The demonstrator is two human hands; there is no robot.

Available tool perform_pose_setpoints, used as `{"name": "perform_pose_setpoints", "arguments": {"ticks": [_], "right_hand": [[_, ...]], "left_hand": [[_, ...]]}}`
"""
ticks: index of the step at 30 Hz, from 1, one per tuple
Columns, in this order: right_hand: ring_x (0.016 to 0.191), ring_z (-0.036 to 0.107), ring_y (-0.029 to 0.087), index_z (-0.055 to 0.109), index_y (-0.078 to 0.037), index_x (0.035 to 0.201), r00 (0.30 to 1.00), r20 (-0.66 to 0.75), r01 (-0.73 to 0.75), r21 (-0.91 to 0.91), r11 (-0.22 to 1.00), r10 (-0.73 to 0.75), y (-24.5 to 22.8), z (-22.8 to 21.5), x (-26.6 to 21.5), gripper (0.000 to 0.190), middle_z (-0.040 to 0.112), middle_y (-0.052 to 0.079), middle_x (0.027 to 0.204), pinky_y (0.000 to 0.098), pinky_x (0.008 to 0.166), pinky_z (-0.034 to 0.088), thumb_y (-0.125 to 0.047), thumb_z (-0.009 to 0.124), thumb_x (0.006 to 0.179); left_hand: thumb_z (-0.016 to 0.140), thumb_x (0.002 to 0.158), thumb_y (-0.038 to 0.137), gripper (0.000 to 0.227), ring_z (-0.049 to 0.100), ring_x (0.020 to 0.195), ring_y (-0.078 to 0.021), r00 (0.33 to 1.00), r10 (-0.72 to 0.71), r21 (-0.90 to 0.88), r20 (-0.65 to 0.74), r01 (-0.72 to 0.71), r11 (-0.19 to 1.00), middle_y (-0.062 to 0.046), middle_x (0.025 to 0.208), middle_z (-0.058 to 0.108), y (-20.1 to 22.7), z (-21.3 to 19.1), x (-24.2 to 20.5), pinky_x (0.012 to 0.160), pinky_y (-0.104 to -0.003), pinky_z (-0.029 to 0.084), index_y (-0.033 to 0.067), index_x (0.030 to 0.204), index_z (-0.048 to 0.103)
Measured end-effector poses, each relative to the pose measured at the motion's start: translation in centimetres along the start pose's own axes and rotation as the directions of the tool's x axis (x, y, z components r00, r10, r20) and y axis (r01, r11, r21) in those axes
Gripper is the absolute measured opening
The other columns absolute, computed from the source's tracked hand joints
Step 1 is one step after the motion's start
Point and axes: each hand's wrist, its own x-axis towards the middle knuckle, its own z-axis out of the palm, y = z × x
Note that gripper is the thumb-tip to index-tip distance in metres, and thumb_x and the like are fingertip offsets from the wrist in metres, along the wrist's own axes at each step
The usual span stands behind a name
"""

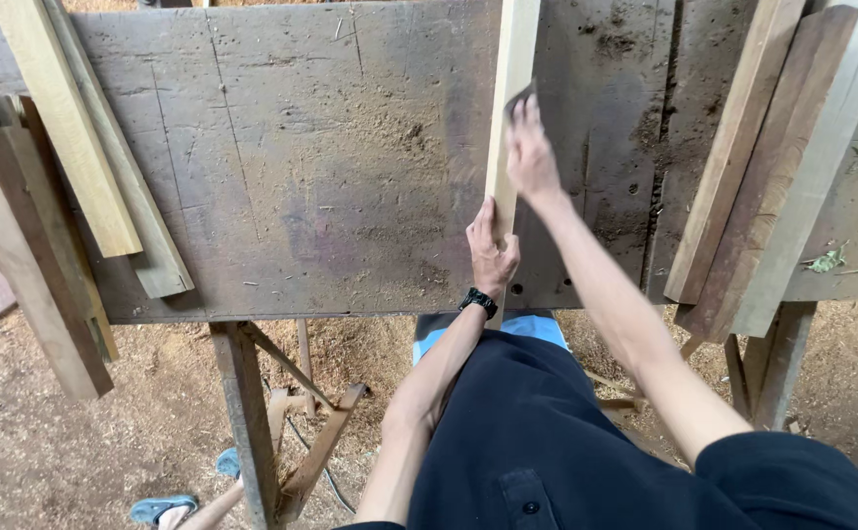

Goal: The person sands a piece of wood on a workbench using sandpaper, moving the paper along the length and edges of the timber.

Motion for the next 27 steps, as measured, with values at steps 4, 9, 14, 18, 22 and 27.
{"name": "perform_pose_setpoints", "arguments": {"ticks": [4,9,14,18,22,27], "right_hand": [[0.153,0.045,0.042,0.033,-0.007,0.16,0.998,-0.07,0.013,0.03,0.999,-0.011,0.6,-1.4,5.1,0.047,0.032,0.025,0.168,0.0436,0.127,0.044,-0.027,0.04,0.118],[0.148,0.034,0.051,0.028,0.004,0.162,0.997,-0.042,0.074,0.068,0.995,-0.072,-1.4,-0.5,-3.0,0.053,0.022,0.031,0.166,0.0534,0.123,0.031,-0.02,0.036,0.116],[0.151,0.043,0.044,0.04,-0.003,0.157,0.999,-0.039,-0.013,0.109,0.994,0.018,-1.5,0.4,-8.1,0.049,0.03,0.024,0.166,0.0472,0.123,0.045,-0.027,0.043,0.114],[0.142,0.042,0.049,0.033,0.002,0.159,0.999,-0.039,-0.032,0.075,0.997,0.035,-0.3,0.5,-2.1,0.053,0.026,0.03,0.164,0.0503,0.116,0.044,-0.026,0.04,0.114],[0.132,0.058,0.05,0.029,-0.004,0.163,0.996,-0.083,-0.033,0.06,0.998,0.038,1.3,0.5,6.7,0.052,0.026,0.032,0.163,0.0484,0.108,0.058,-0.027,0.038,0.117],[0.119,0.065,0.048,0.024,-0.009,0.16,0.985,0.015,-0.175,0.169,0.97,0.175,0.0,1.6,5.2,0.053,0.019,0.028,0.165,0.046,0.095,0.063,-0.025,0.032,0.11]], "left_hand": [[0.06,0.084,0.005,0.08,0.05,0.126,-0.0357,1.0,-0.009,0.051,-0.004,0.009,0.999,-0.017,0.148,0.052,0.4,0.0,0.1,0.112,-0.045,0.04,0.0092,0.159,0.035],[0.063,0.086,0.008,0.079,0.051,0.126,-0.0355,1.0,0.018,0.055,-0.001,-0.017,0.998,-0.016,0.147,0.052,0.1,0.0,0.2,0.112,-0.045,0.04,0.0087,0.16,0.034],[0.065,0.087,0.01,0.079,0.05,0.127,-0.0371,0.999,0.051,0.045,-0.012,-0.051,0.998,-0.018,0.147,0.051,-0.1,0.0,0.0,0.112,-0.045,0.039,0.0076,0.159,0.034],[0.062,0.085,0.009,0.078,0.052,0.128,-0.0355,0.998,0.051,0.07,-0.026,-0.049,0.996,-0.017,0.146,0.053,0.5,0.1,0.3,0.114,-0.045,0.039,0.0079,0.158,0.035],[0.062,0.084,0.008,0.077,0.05,0.127,-0.0363,0.999,-0.034,0.085,-0.028,0.036,0.996,-0.017,0.146,0.054,1.0,0.1,0.2,0.113,-0.044,0.04,0.0084,0.157,0.038],[0.061,0.085,0.007,0.077,0.052,0.128,-0.0361,0.999,-0.01,0.059,-0.046,0.013,0.998,-0.017,0.146,0.054,1.2,-0.2,0.3,0.113,-0.045,0.039,0.0074,0.158,0.037]]}}
